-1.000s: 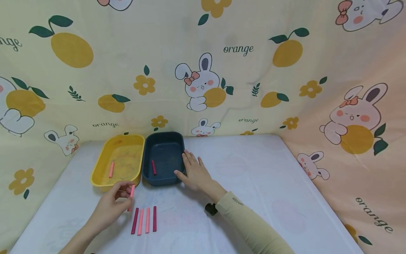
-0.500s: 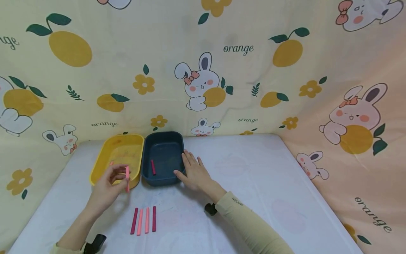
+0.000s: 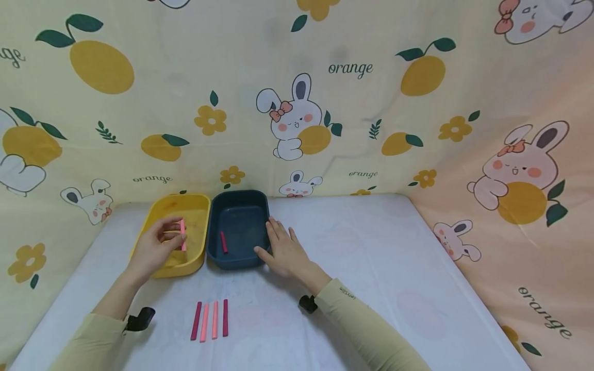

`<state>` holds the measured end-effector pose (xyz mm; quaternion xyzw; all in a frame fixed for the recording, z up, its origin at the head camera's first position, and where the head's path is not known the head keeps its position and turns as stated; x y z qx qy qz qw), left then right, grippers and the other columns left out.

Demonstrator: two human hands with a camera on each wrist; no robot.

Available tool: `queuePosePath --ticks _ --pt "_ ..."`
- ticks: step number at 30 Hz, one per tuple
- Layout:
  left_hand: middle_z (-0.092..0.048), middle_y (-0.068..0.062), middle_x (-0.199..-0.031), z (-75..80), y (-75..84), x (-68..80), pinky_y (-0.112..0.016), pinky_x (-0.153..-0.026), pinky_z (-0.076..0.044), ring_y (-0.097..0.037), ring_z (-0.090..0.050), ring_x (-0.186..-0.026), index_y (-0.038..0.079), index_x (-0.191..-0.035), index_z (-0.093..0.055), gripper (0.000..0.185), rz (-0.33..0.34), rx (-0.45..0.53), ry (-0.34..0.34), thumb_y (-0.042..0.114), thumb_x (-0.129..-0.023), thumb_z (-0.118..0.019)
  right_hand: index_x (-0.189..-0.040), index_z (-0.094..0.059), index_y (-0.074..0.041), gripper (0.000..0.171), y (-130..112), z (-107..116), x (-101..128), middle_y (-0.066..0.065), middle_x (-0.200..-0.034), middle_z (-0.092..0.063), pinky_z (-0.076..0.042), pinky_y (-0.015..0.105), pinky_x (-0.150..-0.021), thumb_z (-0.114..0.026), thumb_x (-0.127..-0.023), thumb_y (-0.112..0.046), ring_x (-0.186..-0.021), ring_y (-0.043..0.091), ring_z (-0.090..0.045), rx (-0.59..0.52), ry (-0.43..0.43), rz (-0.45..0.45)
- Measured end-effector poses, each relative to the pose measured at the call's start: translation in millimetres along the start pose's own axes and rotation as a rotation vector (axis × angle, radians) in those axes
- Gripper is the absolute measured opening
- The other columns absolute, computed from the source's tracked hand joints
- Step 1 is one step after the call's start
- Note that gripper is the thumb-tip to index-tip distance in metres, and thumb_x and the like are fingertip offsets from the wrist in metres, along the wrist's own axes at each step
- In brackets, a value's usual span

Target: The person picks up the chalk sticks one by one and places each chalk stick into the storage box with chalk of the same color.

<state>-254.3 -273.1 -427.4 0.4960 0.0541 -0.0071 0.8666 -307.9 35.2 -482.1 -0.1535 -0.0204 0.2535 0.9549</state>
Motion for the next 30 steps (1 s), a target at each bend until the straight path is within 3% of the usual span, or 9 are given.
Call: queuePosePath --ticks 3,7,20,30 --pt "-0.056 -0.027 -0.136 -1.6 -7.1 -11.2 -0.024 -0.082 -0.059 -0.040 -0.061 -0.116 0.001 -0.152 -0.043 0.053 0.023 -0.036 -0.026 0.015 -0.104 -0.063 -0.167 -0.013 -0.007 0.084 0.0 0.6 -0.3 0.005 -0.175 -0.006 -0.010 0.051 -0.127 -0.035 -0.107 -0.062 -0.160 0.024 -0.010 -0.004 0.002 0.000" --pt "-0.054 -0.028 -0.137 -4.8 -17.0 -23.8 -0.031 -0.084 -0.060 -0.040 -0.062 -0.115 -0.001 -0.151 -0.042 0.054 0.050 -0.060 -0.081 0.013 -0.104 -0.064 -0.167 -0.013 -0.007 0.084 -1.0 1.7 0.0 0.005 -0.175 -0.006 -0.010 0.051 -0.127 -0.035 -0.107 -0.062 -0.160 0.023 -0.009 -0.004 -0.003 -0.005" --pt "-0.051 -0.032 -0.139 -12.0 -40.1 -53.8 -0.033 -0.084 -0.061 -0.040 -0.065 -0.110 -0.005 -0.150 -0.041 0.053 0.134 -0.032 -0.193 0.007 -0.104 -0.062 -0.167 -0.013 -0.008 0.084 -3.0 4.3 1.6 0.005 -0.175 -0.006 -0.010 0.051 -0.127 -0.036 -0.107 -0.061 -0.160 0.023 -0.009 -0.002 -0.015 -0.011" --pt "-0.056 -0.034 -0.131 -19.8 -52.7 -64.9 -0.028 -0.078 -0.059 -0.034 -0.067 -0.099 -0.011 -0.141 -0.048 0.047 0.097 -0.089 -0.219 0.003 -0.099 -0.065 -0.167 -0.014 -0.007 0.084 -1.3 3.0 1.5 0.005 -0.175 -0.006 -0.010 0.052 -0.127 -0.036 -0.107 -0.061 -0.160 0.024 -0.010 -0.006 -0.002 -0.008"
Point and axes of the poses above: each hand's wrist, its own x-axis away from the middle knuckle, its own z-axis out of the back of the hand, y = z × x, the point moved 4 cm from there along -x, towards the middle knuckle
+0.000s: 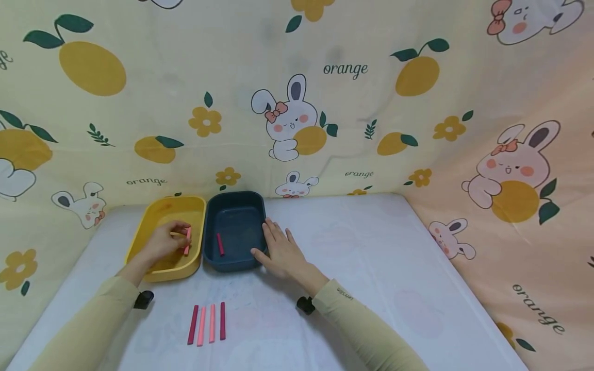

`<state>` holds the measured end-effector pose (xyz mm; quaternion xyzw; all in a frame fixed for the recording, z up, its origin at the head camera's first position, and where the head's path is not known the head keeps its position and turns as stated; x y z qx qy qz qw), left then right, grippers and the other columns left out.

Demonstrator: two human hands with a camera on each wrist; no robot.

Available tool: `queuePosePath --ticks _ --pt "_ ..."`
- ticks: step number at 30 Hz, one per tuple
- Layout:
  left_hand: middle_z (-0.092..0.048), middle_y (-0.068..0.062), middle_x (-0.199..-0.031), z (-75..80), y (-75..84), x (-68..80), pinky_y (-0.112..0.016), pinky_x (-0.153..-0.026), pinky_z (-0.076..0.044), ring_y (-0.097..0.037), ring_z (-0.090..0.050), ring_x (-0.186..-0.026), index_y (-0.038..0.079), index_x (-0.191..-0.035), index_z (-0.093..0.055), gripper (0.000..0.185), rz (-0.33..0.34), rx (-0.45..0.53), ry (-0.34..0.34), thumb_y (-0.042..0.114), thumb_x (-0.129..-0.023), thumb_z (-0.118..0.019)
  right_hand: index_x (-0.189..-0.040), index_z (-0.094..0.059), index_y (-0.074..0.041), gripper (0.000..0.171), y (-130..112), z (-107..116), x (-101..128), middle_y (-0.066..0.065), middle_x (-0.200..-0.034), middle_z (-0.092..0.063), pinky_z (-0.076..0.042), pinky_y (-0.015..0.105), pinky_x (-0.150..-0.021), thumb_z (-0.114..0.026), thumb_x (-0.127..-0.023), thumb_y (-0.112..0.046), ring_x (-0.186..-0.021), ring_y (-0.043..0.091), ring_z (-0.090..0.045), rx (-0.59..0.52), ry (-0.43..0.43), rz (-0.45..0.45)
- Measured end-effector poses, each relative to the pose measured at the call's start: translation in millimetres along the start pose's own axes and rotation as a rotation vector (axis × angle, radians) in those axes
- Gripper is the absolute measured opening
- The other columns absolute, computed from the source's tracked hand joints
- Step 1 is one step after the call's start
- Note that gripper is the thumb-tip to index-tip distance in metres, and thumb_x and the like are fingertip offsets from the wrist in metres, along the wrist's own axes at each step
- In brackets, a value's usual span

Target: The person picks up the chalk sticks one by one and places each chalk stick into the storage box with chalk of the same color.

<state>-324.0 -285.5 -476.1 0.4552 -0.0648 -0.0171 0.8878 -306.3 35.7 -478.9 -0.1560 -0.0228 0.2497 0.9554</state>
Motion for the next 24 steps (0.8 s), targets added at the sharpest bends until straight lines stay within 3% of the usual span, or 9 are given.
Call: queuePosePath --ticks 8,16,24 --pt "-0.057 -0.030 -0.131 -4.2 -7.8 -6.0 -0.028 -0.079 -0.055 -0.034 -0.061 -0.101 -0.007 -0.142 -0.051 0.048 0.070 -0.060 0.002 0.008 -0.099 -0.067 -0.167 -0.012 -0.008 0.084 0.3 0.1 0.6 0.004 -0.175 -0.004 -0.009 0.051 -0.128 -0.035 -0.107 -0.063 -0.160 0.023 -0.009 0.004 -0.012 -0.007" --pt "-0.060 -0.028 -0.130 -4.3 -6.4 -4.4 -0.037 -0.091 -0.053 -0.038 -0.057 -0.109 -0.007 -0.142 -0.055 0.049 0.092 -0.118 -0.024 0.013 -0.099 -0.069 -0.167 -0.012 -0.008 0.084 -1.8 2.5 0.6 0.004 -0.175 -0.005 -0.009 0.050 -0.128 -0.036 -0.106 -0.062 -0.160 0.023 -0.010 0.009 -0.020 -0.015" --pt "-0.061 -0.027 -0.130 -6.0 -8.0 -5.3 -0.038 -0.092 -0.052 -0.037 -0.057 -0.109 -0.006 -0.141 -0.056 0.048 0.105 -0.125 -0.025 0.014 -0.100 -0.069 -0.167 -0.015 -0.007 0.084 -2.8 3.9 0.9 0.006 -0.175 -0.008 -0.012 0.051 -0.127 -0.037 -0.106 -0.061 -0.160 0.023 -0.012 0.010 -0.011 -0.009"
Point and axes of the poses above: each hand's wrist, its own x-axis away from the middle knuckle, its own z-axis out of the back of the hand, y = z × x, the point moved 4 cm from there along -x, towards the middle knuckle
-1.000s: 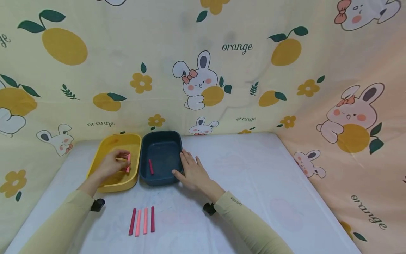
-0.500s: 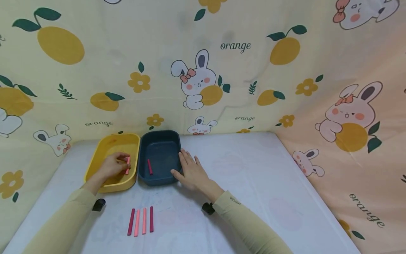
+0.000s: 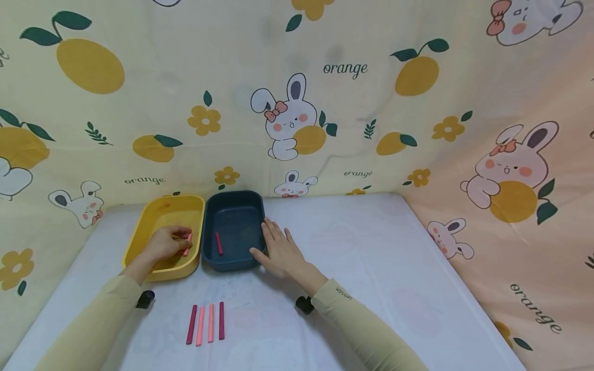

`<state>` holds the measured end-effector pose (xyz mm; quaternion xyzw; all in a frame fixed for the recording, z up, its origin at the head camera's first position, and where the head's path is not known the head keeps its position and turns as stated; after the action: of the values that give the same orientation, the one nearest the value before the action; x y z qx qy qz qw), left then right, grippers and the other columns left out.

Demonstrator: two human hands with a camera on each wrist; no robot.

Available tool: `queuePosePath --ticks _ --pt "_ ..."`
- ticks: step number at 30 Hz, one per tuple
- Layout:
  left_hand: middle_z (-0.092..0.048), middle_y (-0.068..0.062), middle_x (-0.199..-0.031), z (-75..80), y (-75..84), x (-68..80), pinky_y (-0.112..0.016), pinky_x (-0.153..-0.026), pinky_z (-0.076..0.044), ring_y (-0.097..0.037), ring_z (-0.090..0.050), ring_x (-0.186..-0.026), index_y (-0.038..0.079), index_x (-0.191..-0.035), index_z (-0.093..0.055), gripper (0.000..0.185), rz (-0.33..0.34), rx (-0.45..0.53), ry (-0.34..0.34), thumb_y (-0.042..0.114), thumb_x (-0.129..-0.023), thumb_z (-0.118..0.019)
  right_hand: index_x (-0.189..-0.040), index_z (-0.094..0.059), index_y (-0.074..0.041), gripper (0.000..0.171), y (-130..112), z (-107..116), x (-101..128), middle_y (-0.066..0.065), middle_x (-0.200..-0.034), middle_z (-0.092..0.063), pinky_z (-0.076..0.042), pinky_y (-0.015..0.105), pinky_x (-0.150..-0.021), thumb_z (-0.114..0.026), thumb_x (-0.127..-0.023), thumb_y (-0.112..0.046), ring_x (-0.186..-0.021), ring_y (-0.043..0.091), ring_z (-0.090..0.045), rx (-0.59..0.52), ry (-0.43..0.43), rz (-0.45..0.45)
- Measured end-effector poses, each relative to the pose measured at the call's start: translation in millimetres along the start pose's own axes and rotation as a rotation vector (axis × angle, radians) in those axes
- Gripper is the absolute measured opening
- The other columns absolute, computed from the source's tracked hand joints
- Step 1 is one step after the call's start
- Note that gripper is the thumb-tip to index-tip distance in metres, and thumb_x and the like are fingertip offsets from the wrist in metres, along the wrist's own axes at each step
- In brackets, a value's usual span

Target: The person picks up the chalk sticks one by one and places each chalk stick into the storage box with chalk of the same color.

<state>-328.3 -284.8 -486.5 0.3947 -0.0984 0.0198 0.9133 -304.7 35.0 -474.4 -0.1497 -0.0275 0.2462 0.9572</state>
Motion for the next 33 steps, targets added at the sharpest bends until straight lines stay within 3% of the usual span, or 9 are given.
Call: queuePosePath --ticks 8,13,17,22,33 --pt "-0.060 -0.026 -0.127 -0.3 -2.1 -1.7 -0.030 -0.086 -0.053 -0.035 -0.058 -0.106 -0.008 -0.143 -0.052 0.050 0.016 0.025 -0.012 0.016 -0.101 -0.068 -0.167 -0.014 -0.007 0.084 2.6 -2.8 -1.9 0.005 -0.175 -0.007 -0.011 0.051 -0.127 -0.035 -0.107 -0.062 -0.160 0.023 -0.011 0.003 0.006 0.003" --pt "-0.060 -0.029 -0.129 1.4 -3.2 -0.4 -0.034 -0.089 -0.054 -0.038 -0.057 -0.109 -0.010 -0.143 -0.051 0.049 0.000 0.021 -0.005 0.015 -0.103 -0.064 -0.166 -0.015 -0.007 0.084 5.0 -5.3 -2.0 0.005 -0.175 -0.007 -0.011 0.051 -0.127 -0.036 -0.106 -0.062 -0.160 0.023 -0.011 -0.001 0.010 0.001" --pt "-0.056 -0.031 -0.132 4.3 -3.1 4.4 -0.032 -0.084 -0.055 -0.037 -0.056 -0.108 -0.009 -0.146 -0.049 0.049 0.005 0.051 -0.005 0.016 -0.105 -0.059 -0.166 -0.014 -0.007 0.085 5.9 -4.9 -1.5 0.005 -0.175 -0.007 -0.011 0.050 -0.128 -0.036 -0.106 -0.062 -0.160 0.022 -0.011 -0.003 0.006 -0.002" --pt "-0.052 -0.035 -0.137 8.4 2.3 17.1 -0.033 -0.080 -0.057 -0.039 -0.059 -0.108 -0.010 -0.147 -0.047 0.049 -0.052 0.098 0.011 0.017 -0.107 -0.055 -0.166 -0.015 -0.006 0.085 6.3 -3.8 -0.9 0.006 -0.175 -0.007 -0.011 0.048 -0.128 -0.037 -0.106 -0.062 -0.160 0.023 -0.011 -0.001 0.004 -0.005" --pt "-0.058 -0.029 -0.136 19.4 19.2 51.4 -0.031 -0.081 -0.057 -0.039 -0.059 -0.116 -0.007 -0.145 -0.051 0.048 -0.128 0.107 0.121 0.024 -0.109 -0.054 -0.166 -0.015 -0.007 0.085 9.1 -6.4 -1.4 0.006 -0.175 -0.008 -0.012 0.047 -0.128 -0.037 -0.106 -0.062 -0.160 0.022 -0.011 -0.001 0.013 -0.012"
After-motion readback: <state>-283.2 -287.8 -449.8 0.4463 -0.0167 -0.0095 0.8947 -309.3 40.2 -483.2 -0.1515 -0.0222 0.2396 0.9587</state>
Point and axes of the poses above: each hand's wrist, its own x-axis away from the middle knuckle, its own z-axis out of the back of the hand, y = z × x, the point moved 4 cm from there along -x, towards the middle knuckle
